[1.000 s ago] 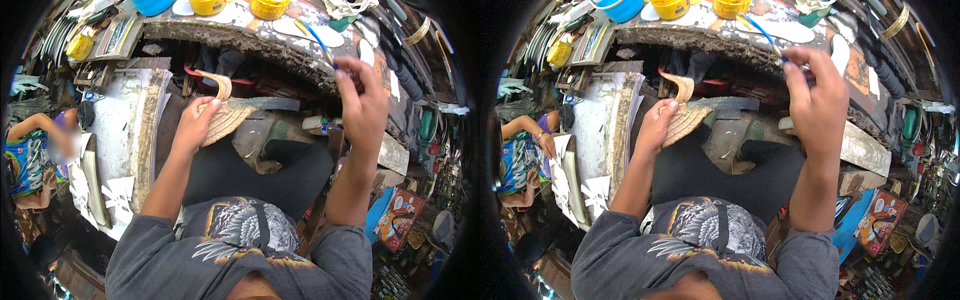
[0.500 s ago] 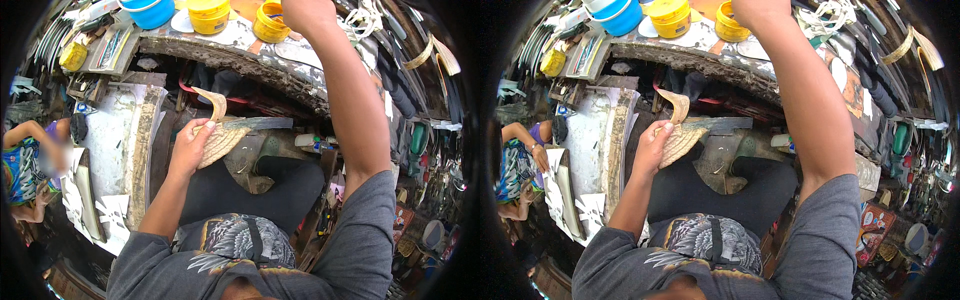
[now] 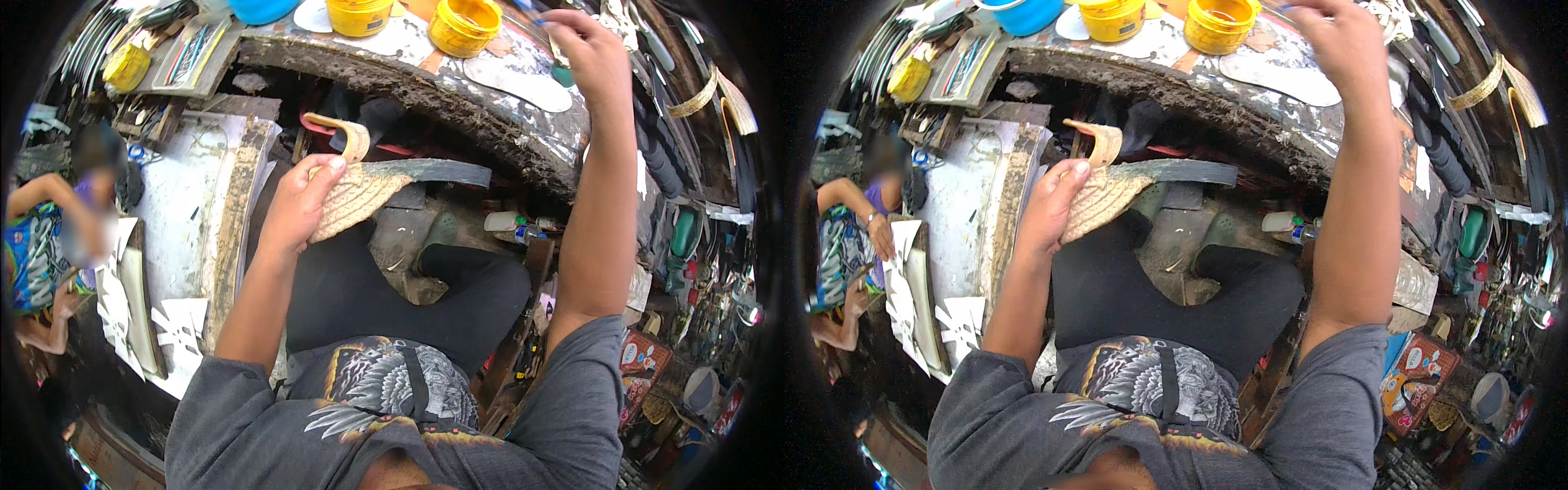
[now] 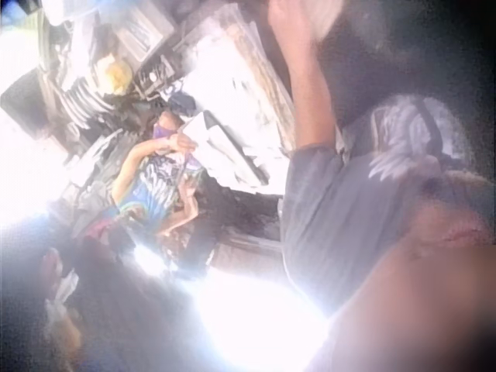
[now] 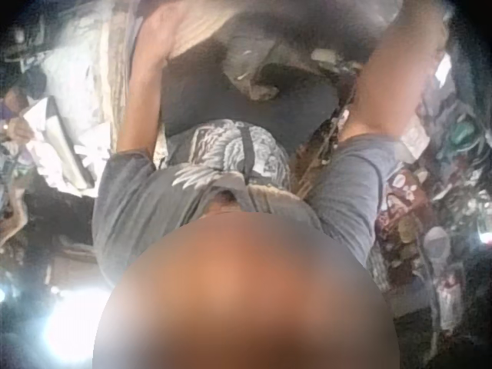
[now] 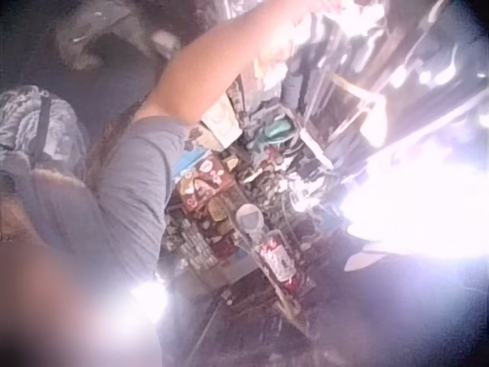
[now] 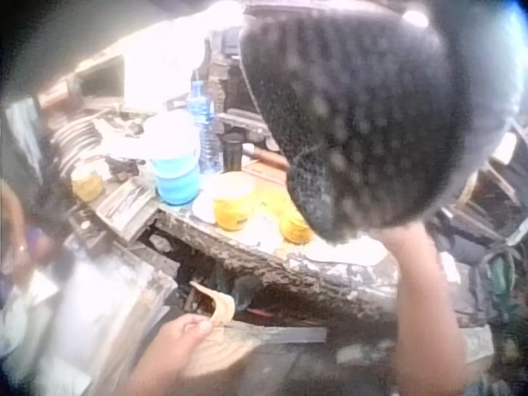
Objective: The person cleans a woven sandal using a toothbrush and a yellow paste. They scrub the sole and upper, then place the sandal aside. The person then handles a white container and a water bottle.
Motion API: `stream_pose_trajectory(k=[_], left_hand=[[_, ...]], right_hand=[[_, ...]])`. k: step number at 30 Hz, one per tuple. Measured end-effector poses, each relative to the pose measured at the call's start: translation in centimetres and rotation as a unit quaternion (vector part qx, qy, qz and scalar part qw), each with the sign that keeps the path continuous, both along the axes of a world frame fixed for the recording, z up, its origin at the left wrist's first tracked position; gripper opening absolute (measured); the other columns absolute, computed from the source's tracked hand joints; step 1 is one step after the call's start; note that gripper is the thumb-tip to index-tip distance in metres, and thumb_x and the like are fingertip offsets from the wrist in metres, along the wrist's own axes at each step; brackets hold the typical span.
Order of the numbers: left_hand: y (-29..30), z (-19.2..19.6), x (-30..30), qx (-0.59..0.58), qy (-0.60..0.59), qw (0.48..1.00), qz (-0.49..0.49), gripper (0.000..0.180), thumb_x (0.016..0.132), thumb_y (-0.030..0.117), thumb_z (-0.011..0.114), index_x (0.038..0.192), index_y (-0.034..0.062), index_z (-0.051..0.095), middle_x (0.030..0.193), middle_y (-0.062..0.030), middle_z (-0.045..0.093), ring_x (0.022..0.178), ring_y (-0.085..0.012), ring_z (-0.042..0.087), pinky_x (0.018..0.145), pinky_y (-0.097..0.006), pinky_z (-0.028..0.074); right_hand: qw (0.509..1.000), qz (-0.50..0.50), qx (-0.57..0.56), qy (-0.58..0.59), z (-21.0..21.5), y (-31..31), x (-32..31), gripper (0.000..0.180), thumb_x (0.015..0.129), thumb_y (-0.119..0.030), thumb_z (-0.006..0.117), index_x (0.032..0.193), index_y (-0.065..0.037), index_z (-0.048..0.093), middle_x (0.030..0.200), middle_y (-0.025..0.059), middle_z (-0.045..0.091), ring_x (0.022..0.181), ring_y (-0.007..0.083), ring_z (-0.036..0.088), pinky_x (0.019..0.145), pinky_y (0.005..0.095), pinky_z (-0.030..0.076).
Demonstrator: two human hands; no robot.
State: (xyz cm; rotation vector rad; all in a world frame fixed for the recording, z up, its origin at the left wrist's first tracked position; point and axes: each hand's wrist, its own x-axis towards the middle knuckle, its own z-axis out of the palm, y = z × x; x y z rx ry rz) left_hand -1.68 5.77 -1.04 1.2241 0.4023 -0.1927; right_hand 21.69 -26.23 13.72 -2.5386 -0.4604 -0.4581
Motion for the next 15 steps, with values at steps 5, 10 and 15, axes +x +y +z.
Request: stream_pose_trajectory(k=[5, 10, 15], left_hand=[[1.5, 1.7, -0.2, -0.054, 0.007, 0.996, -0.066, 0.027, 0.103, 0.025, 0.065, 0.114, -0.0001, 0.067, 0.102, -0.004, 0.071, 0.089, -0.0081, 0.067, 0.079, -0.024, 0.054], [2.8, 5.0, -0.1, -0.037, 0.017, 0.977, -0.21, 0.031, 0.103, 0.028, 0.064, 0.114, -0.0003, 0.07, 0.1, -0.0014, 0.071, 0.09, -0.0059, 0.065, 0.081, -0.023, 0.052], [2.2, 7.8, 0.3, 0.032, -0.018, 0.943, -0.33, 0.034, 0.103, 0.029, 0.064, 0.118, -0.0004, 0.069, 0.102, -0.0025, 0.071, 0.092, -0.0071, 0.065, 0.083, -0.024, 0.052]], right_hand=[[0.969, 0.013, 0.06, 0.24, -1.4, 0.8, -6.3, 0.025, 0.086, -0.026, 0.077, 0.098, -0.005, 0.079, 0.074, 0.0021, 0.069, 0.068, 0.0086, 0.06, 0.067, 0.0259, 0.049], [0.925, 0.248, 0.174, 0.229, -1.5, 1.3, -13.7, 0.013, 0.08, -0.005, 0.081, 0.09, 0.001, 0.076, 0.091, 0.0059, 0.072, 0.085, 0.0123, 0.065, 0.077, 0.0267, 0.051], [0.897, 0.323, 0.197, 0.228, -0.8, 1.5, -16.6, 0.012, 0.077, 0.0, 0.081, 0.087, 0.001, 0.074, 0.088, 0.0062, 0.069, 0.081, 0.0139, 0.063, 0.073, 0.0278, 0.049]])
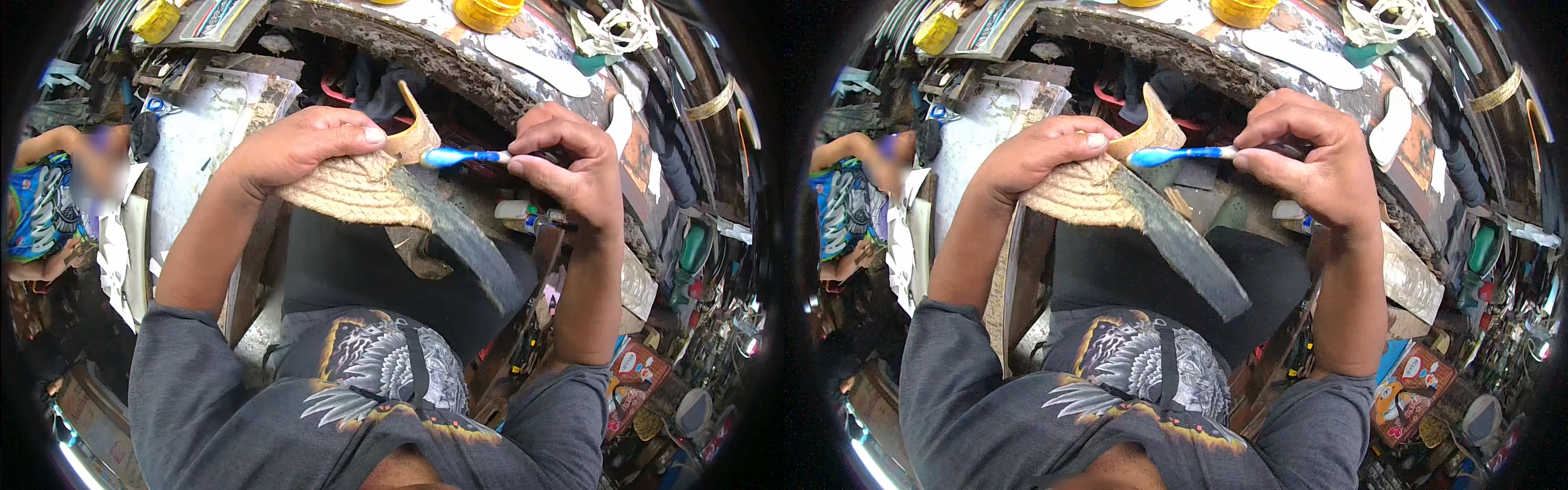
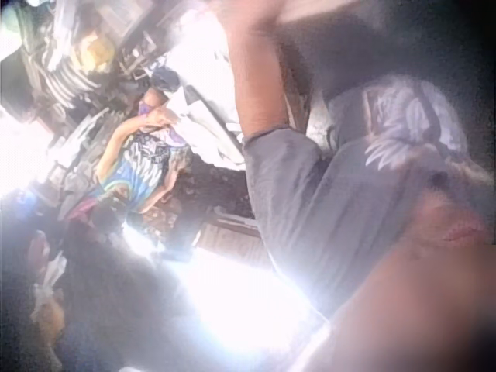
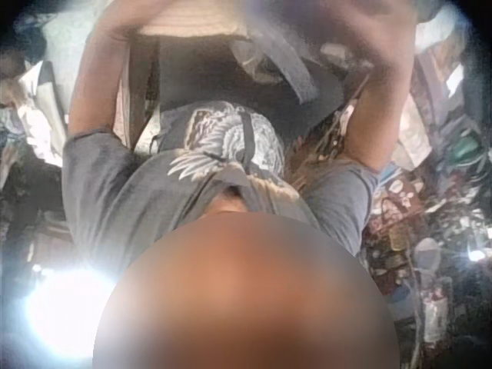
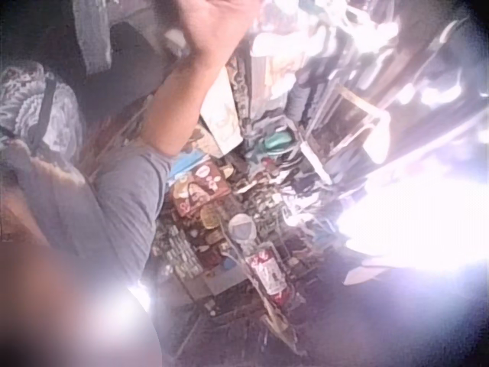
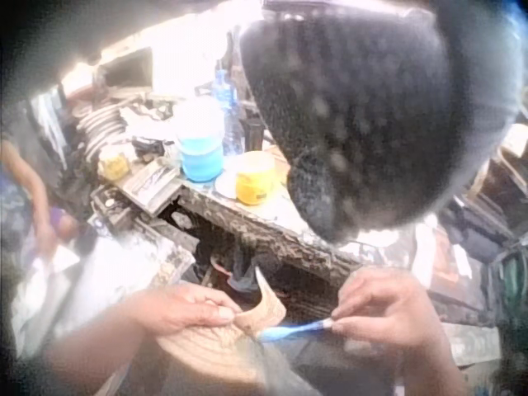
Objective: The person cleans a woven sandal using a toothbrush and a yellow paste. They scrub the sole and upper, then place the sandal aside. The person then handles a white container and a water bottle.
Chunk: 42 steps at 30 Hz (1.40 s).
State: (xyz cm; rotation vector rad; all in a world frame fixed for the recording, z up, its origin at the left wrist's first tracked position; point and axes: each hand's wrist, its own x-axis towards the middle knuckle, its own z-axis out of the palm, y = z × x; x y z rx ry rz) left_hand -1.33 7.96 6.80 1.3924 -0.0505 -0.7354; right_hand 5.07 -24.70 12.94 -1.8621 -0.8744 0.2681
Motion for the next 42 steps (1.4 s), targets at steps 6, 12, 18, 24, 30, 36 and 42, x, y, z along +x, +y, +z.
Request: stream_pose_trajectory(k=[6, 12, 18, 24, 30, 36, 42], left_hand=[[-1.0, 2.7, -0.5, 0.063, -0.059, 0.995, -0.052, 0.04, 0.101, 0.035, 0.066, 0.115, -0.0021, 0.072, 0.101, -0.005, 0.074, 0.094, -0.0097, 0.067, 0.085, -0.025, 0.051], [-1.6, 3.9, -0.5, 0.098, -0.078, 0.99, -0.061, 0.043, 0.098, 0.038, 0.069, 0.112, -0.0016, 0.074, 0.098, -0.0044, 0.074, 0.092, -0.0093, 0.066, 0.083, -0.026, 0.051], [-1.6, 4.5, -0.4, 0.139, -0.095, 0.983, -0.077, 0.044, 0.098, 0.039, 0.069, 0.114, -0.0013, 0.073, 0.097, -0.0059, 0.074, 0.091, -0.0101, 0.065, 0.082, -0.026, 0.05], [-1.6, 4.7, -0.3, 0.152, -0.117, 0.976, -0.097, 0.046, 0.098, 0.038, 0.069, 0.12, -0.0027, 0.07, 0.101, -0.0079, 0.073, 0.094, -0.0118, 0.066, 0.085, -0.027, 0.05], [-1.5, 4.6, -0.7, 0.138, -0.1, 0.982, -0.087, 0.05, 0.095, 0.041, 0.071, 0.118, -0.0033, 0.072, 0.099, -0.0092, 0.075, 0.093, -0.0126, 0.067, 0.083, -0.027, 0.051], [-1.4, 4.6, -0.9, 0.152, -0.131, 0.975, -0.094, 0.06, 0.093, 0.051, 0.072, 0.118, -0.0033, 0.073, 0.102, -0.0139, 0.076, 0.096, -0.0184, 0.07, 0.085, -0.03, 0.052], [-1.2, 5.2, -0.9, 0.157, -0.119, 0.971, -0.135, 0.056, 0.093, 0.045, 0.072, 0.12, -0.004, 0.069, 0.102, -0.0127, 0.075, 0.096, -0.0181, 0.069, 0.085, -0.03, 0.052]], right_hand=[[0.998, 0.048, -0.006, -0.05, 0.2, -0.1, -1.2, 0.012, 0.076, -0.002, 0.082, 0.085, -0.001, 0.074, 0.08, 0.0072, 0.066, 0.075, 0.0175, 0.062, 0.065, 0.0295, 0.045], [0.997, 0.052, 0.002, -0.053, 0.2, -0.2, -1.8, 0.013, 0.075, -0.001, 0.082, 0.085, -0.002, 0.073, 0.08, 0.0068, 0.066, 0.075, 0.0174, 0.062, 0.065, 0.0297, 0.045], [0.997, 0.048, -0.003, -0.063, 0.1, 0.0, -2.2, 0.013, 0.074, -0.001, 0.082, 0.084, -0.002, 0.073, 0.08, 0.0069, 0.066, 0.075, 0.0179, 0.062, 0.065, 0.03, 0.045], [0.997, 0.047, -0.004, -0.063, -0.1, 0.4, -2.5, 0.013, 0.074, -0.002, 0.082, 0.084, -0.003, 0.073, 0.08, 0.0068, 0.066, 0.074, 0.0182, 0.063, 0.064, 0.0303, 0.045], [0.997, 0.044, -0.023, -0.059, 0.4, 0.8, -2.9, 0.012, 0.073, -0.002, 0.081, 0.082, -0.001, 0.072, 0.078, 0.0066, 0.064, 0.072, 0.0174, 0.062, 0.063, 0.0297, 0.045], [0.995, 0.034, -0.053, -0.078, 1.2, 1.1, -3.3, 0.013, 0.07, -0.001, 0.08, 0.081, 0.0, 0.072, 0.079, 0.007, 0.064, 0.07, 0.0166, 0.061, 0.061, 0.0284, 0.045], [0.992, 0.025, -0.065, -0.101, 1.8, 1.3, -3.7, 0.015, 0.069, -0.003, 0.08, 0.081, 0.0, 0.071, 0.081, 0.0082, 0.064, 0.073, 0.0176, 0.063, 0.063, 0.0291, 0.048]])
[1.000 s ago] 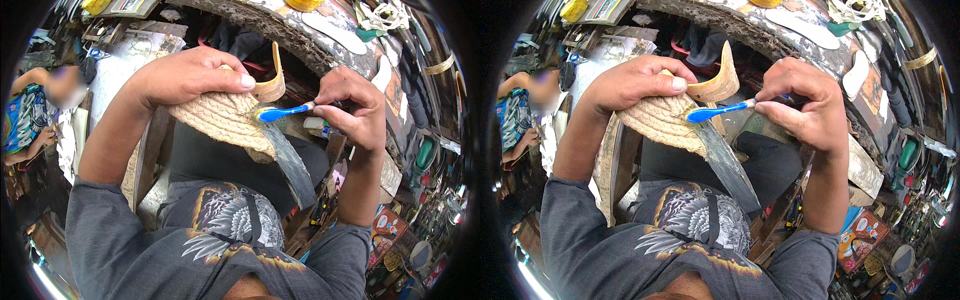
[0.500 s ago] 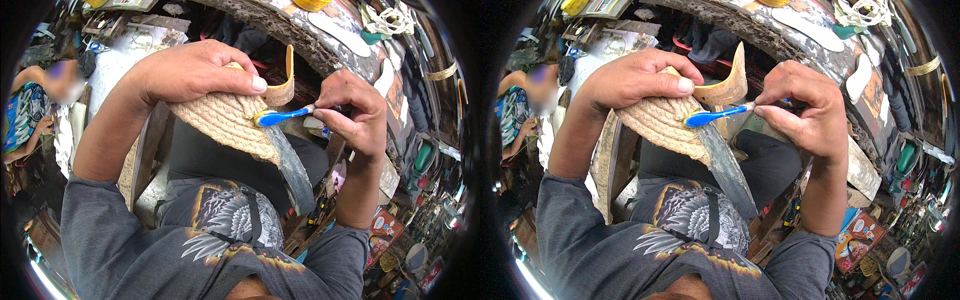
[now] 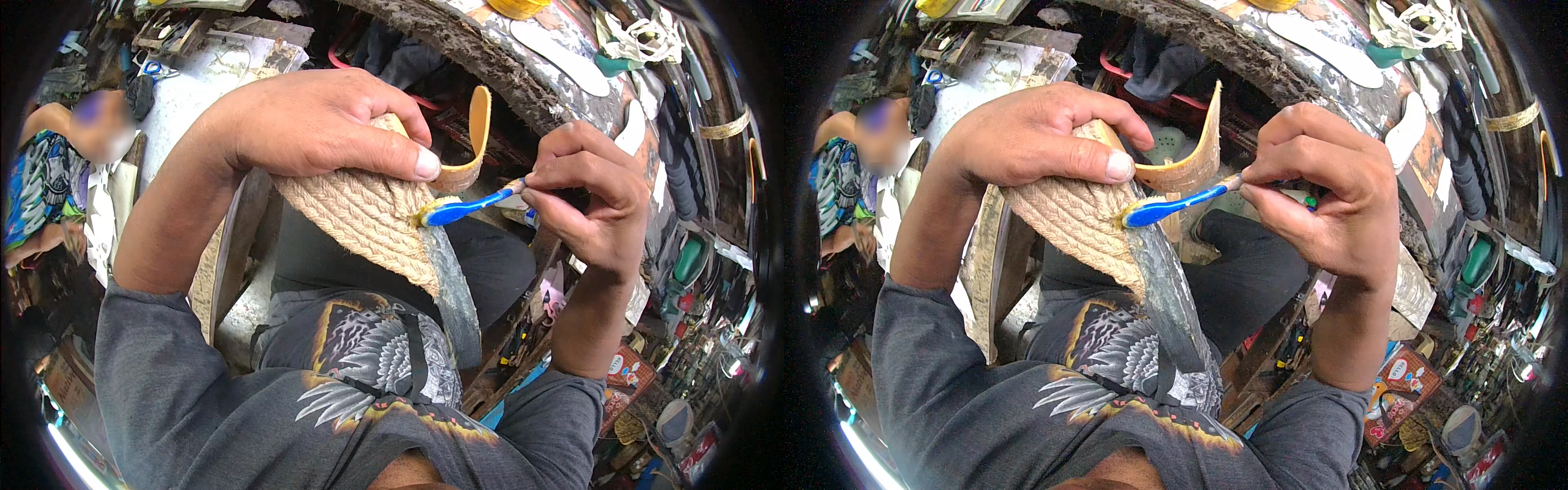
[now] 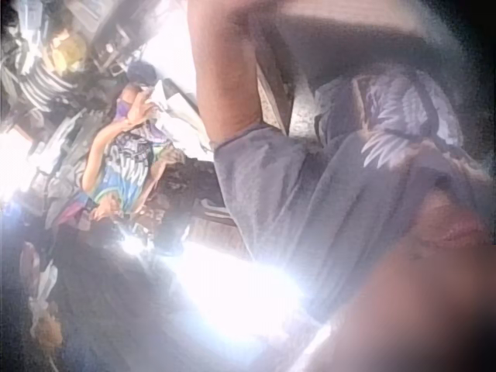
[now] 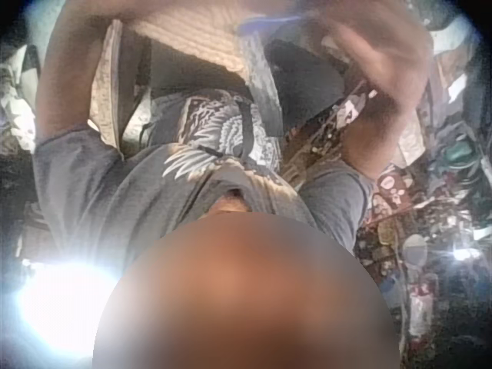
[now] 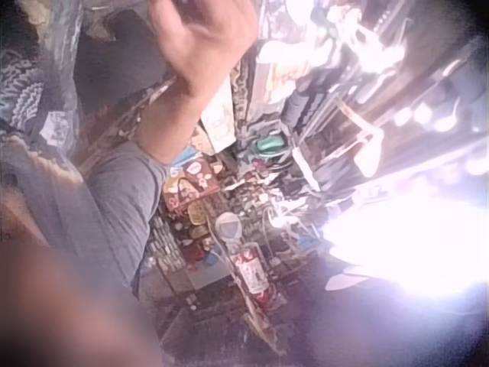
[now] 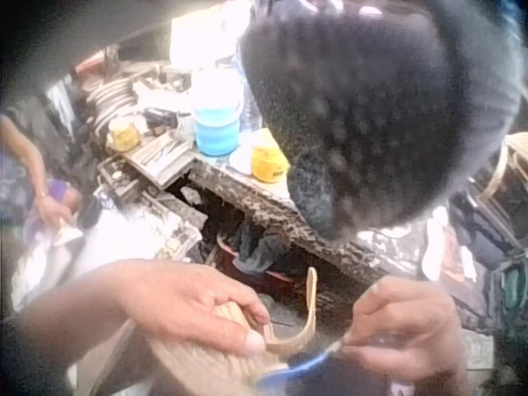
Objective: The person cleans a woven sandal using a toothbrush and a yellow paste. They scrub the sole and upper, then place the sandal aside. The person then handles a white container and a water bottle.
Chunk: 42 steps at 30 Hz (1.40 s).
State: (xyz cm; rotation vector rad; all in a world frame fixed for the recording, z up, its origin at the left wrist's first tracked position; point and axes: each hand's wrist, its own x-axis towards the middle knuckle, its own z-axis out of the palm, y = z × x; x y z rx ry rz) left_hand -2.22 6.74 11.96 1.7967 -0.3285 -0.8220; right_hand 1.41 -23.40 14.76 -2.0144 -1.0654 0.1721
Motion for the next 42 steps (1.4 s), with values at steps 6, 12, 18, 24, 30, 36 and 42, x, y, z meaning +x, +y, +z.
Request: stream_pose_trajectory(k=[6, 12, 18, 24, 30, 36, 42], left_hand=[[0.0, 0.2, 0.3, -0.018, 0.006, 0.999, -0.042, 0.05, 0.095, 0.031, 0.074, 0.127, -0.0055, 0.064, 0.099, -0.0094, 0.073, 0.093, -0.0134, 0.067, 0.081, -0.028, 0.052], [0.3, 0.1, 0.3, -0.008, -0.025, 0.998, -0.057, 0.052, 0.094, 0.037, 0.074, 0.123, -0.006, 0.067, 0.1, -0.0119, 0.074, 0.094, -0.0167, 0.069, 0.083, -0.03, 0.052], [0.7, 0.0, -0.3, -0.041, 0.03, 0.999, -0.008, 0.056, 0.092, 0.046, 0.074, 0.116, -0.0047, 0.071, 0.103, -0.0123, 0.075, 0.097, -0.0177, 0.068, 0.085, -0.03, 0.051], [0.6, -0.5, -0.1, -0.055, 0.06, 0.997, 0.001, 0.054, 0.093, 0.044, 0.074, 0.118, -0.0041, 0.071, 0.102, -0.01, 0.074, 0.096, -0.0146, 0.067, 0.085, -0.029, 0.051], [0.4, -0.7, -0.1, -0.055, 0.053, 0.997, 0.01, 0.053, 0.092, 0.043, 0.075, 0.117, -0.004, 0.071, 0.101, -0.0094, 0.075, 0.095, -0.0144, 0.067, 0.084, -0.029, 0.052], [0.5, -0.9, -0.2, -0.048, 0.055, 0.997, 0.007, 0.055, 0.092, 0.045, 0.076, 0.117, -0.0036, 0.071, 0.101, -0.0096, 0.075, 0.095, -0.0143, 0.068, 0.084, -0.028, 0.052], [0.6, -1.6, 0.0, -0.032, 0.021, 0.999, 0.007, 0.056, 0.092, 0.046, 0.075, 0.117, -0.0036, 0.072, 0.101, -0.0103, 0.075, 0.096, -0.0149, 0.068, 0.085, -0.029, 0.052]], right_hand=[[1.0, 0.013, -0.006, -0.018, 0.4, 0.0, -0.2, 0.016, 0.068, 0.001, 0.079, 0.081, 0.0, 0.071, 0.081, 0.0086, 0.064, 0.072, 0.0186, 0.063, 0.063, 0.029, 0.048], [0.999, -0.031, -0.008, -0.027, 0.0, -0.5, -1.0, 0.017, 0.066, 0.002, 0.079, 0.081, 0.0, 0.071, 0.081, 0.0087, 0.063, 0.071, 0.0189, 0.062, 0.062, 0.0296, 0.047], [0.998, -0.05, 0.046, -0.015, 0.4, -1.4, -1.6, 0.018, 0.066, 0.002, 0.079, 0.081, 0.0, 0.072, 0.079, 0.0101, 0.065, 0.071, 0.0202, 0.063, 0.062, 0.0302, 0.047], [0.997, -0.03, 0.062, 0.02, 0.2, -1.0, -1.8, 0.018, 0.067, -0.001, 0.081, 0.082, 0.0, 0.072, 0.079, 0.0105, 0.065, 0.069, 0.0186, 0.061, 0.059, 0.0282, 0.045], [0.998, -0.051, 0.014, 0.022, -0.5, 0.0, -2.3, 0.016, 0.069, -0.001, 0.081, 0.083, -0.001, 0.072, 0.078, 0.0091, 0.063, 0.07, 0.0181, 0.062, 0.06, 0.0279, 0.046], [1.0, -0.011, -0.018, 0.022, 0.2, -0.2, -2.3, 0.015, 0.07, -0.001, 0.08, 0.082, 0.0, 0.071, 0.077, 0.0089, 0.063, 0.067, 0.019, 0.062, 0.058, 0.0293, 0.045], [0.998, 0.006, 0.013, 0.066, 0.2, -0.7, -1.8, 0.014, 0.07, -0.001, 0.08, 0.083, -0.001, 0.072, 0.074, 0.0093, 0.064, 0.065, 0.0194, 0.062, 0.057, 0.0292, 0.045]])
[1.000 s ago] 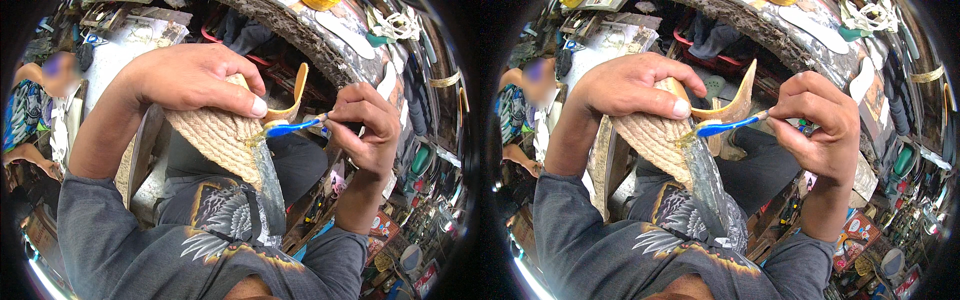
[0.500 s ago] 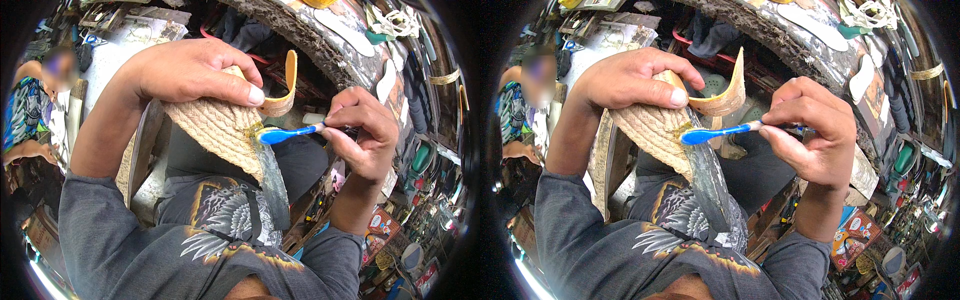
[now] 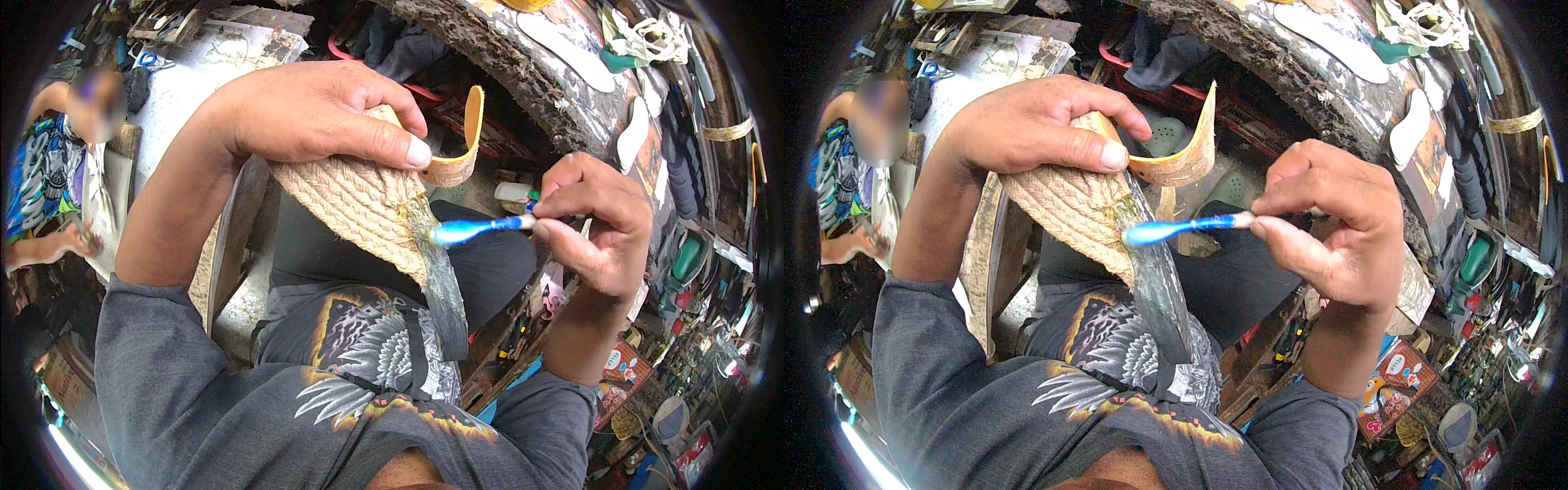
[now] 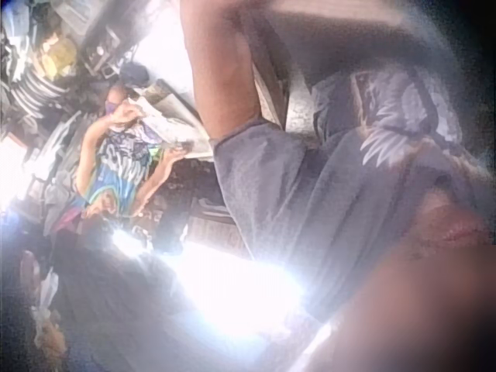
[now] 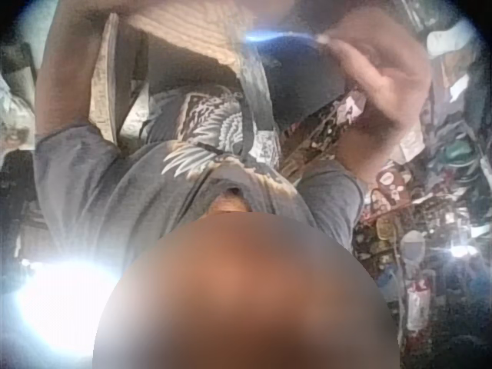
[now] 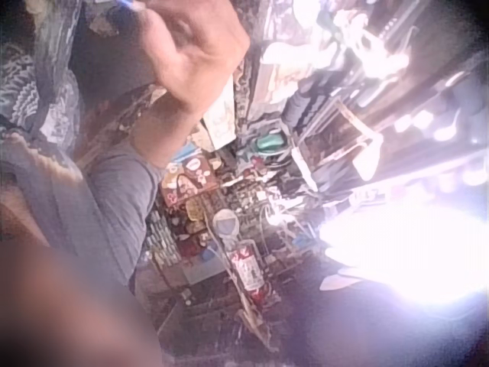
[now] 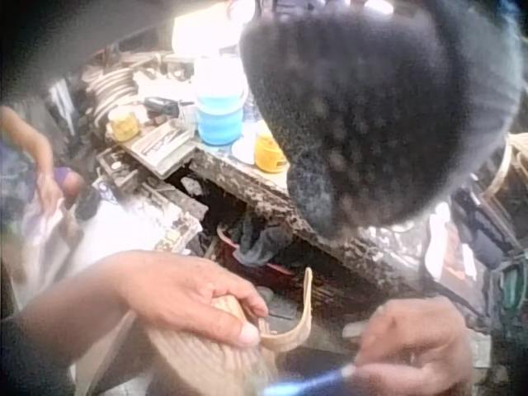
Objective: The person cleans a woven sandal using a toothbrush and a yellow paste. They scrub the sole and upper, then place the sandal aside. The person then handles a white container and a water bottle.
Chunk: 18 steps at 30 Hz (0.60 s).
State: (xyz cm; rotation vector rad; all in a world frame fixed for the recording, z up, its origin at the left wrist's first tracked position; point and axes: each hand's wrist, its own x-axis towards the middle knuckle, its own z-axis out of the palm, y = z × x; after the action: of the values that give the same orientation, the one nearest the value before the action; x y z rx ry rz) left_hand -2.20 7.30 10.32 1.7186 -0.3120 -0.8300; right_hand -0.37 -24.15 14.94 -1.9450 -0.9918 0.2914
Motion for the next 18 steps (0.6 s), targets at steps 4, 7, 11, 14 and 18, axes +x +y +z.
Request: stream_pose_trajectory(k=[4, 7, 11, 14, 18], left_hand=[[0.1, -0.3, 0.1, 0.002, 0.004, 1.0, 0.001, 0.056, 0.092, 0.047, 0.074, 0.117, -0.0032, 0.072, 0.101, -0.0108, 0.075, 0.096, -0.0156, 0.068, 0.085, -0.03, 0.052], [0.1, -0.5, 0.1, -0.001, -0.007, 1.0, 0.005, 0.055, 0.093, 0.047, 0.073, 0.117, -0.0026, 0.072, 0.101, -0.0106, 0.076, 0.096, -0.0155, 0.068, 0.085, -0.03, 0.052], [0.2, -0.8, 0.1, -0.009, -0.004, 1.0, 0.005, 0.055, 0.094, 0.048, 0.072, 0.118, -0.0018, 0.072, 0.101, -0.0104, 0.076, 0.095, -0.0153, 0.068, 0.085, -0.03, 0.052], [0.3, -0.9, 0.2, 0.0, -0.021, 1.0, -0.001, 0.056, 0.094, 0.049, 0.071, 0.118, -0.0017, 0.073, 0.102, -0.0105, 0.076, 0.095, -0.0153, 0.068, 0.085, -0.03, 0.052], [0.4, -1.0, 0.3, -0.003, -0.008, 1.0, 0.002, 0.056, 0.094, 0.05, 0.071, 0.117, -0.0015, 0.073, 0.102, -0.0102, 0.076, 0.095, -0.0152, 0.068, 0.085, -0.03, 0.052]], right_hand=[[0.999, -0.036, -0.011, -0.031, -1.1, 0.6, -0.2, 0.014, 0.071, -0.001, 0.079, 0.083, -0.001, 0.073, 0.075, 0.0094, 0.065, 0.066, 0.0202, 0.063, 0.059, 0.0297, 0.046], [0.999, -0.019, -0.009, -0.029, -1.3, 1.0, -0.2, 0.013, 0.072, 0.0, 0.079, 0.083, -0.001, 0.072, 0.075, 0.0095, 0.066, 0.068, 0.0207, 0.064, 0.06, 0.0301, 0.048], [0.999, -0.021, -0.007, -0.025, -1.4, 1.4, -0.2, 0.013, 0.072, 0.0, 0.079, 0.083, 0.0, 0.072, 0.076, 0.0096, 0.066, 0.069, 0.0212, 0.065, 0.061, 0.0305, 0.049], [0.999, -0.028, -0.003, -0.026, -1.6, 1.5, -0.4, 0.013, 0.072, 0.0, 0.079, 0.082, 0.0, 0.072, 0.075, 0.0096, 0.066, 0.069, 0.0213, 0.065, 0.061, 0.0304, 0.049], [0.998, -0.049, -0.009, -0.029, -1.6, 1.6, -0.9, 0.013, 0.072, 0.0, 0.08, 0.082, 0.0, 0.072, 0.075, 0.0096, 0.065, 0.068, 0.021, 0.065, 0.06, 0.0301, 0.049]])
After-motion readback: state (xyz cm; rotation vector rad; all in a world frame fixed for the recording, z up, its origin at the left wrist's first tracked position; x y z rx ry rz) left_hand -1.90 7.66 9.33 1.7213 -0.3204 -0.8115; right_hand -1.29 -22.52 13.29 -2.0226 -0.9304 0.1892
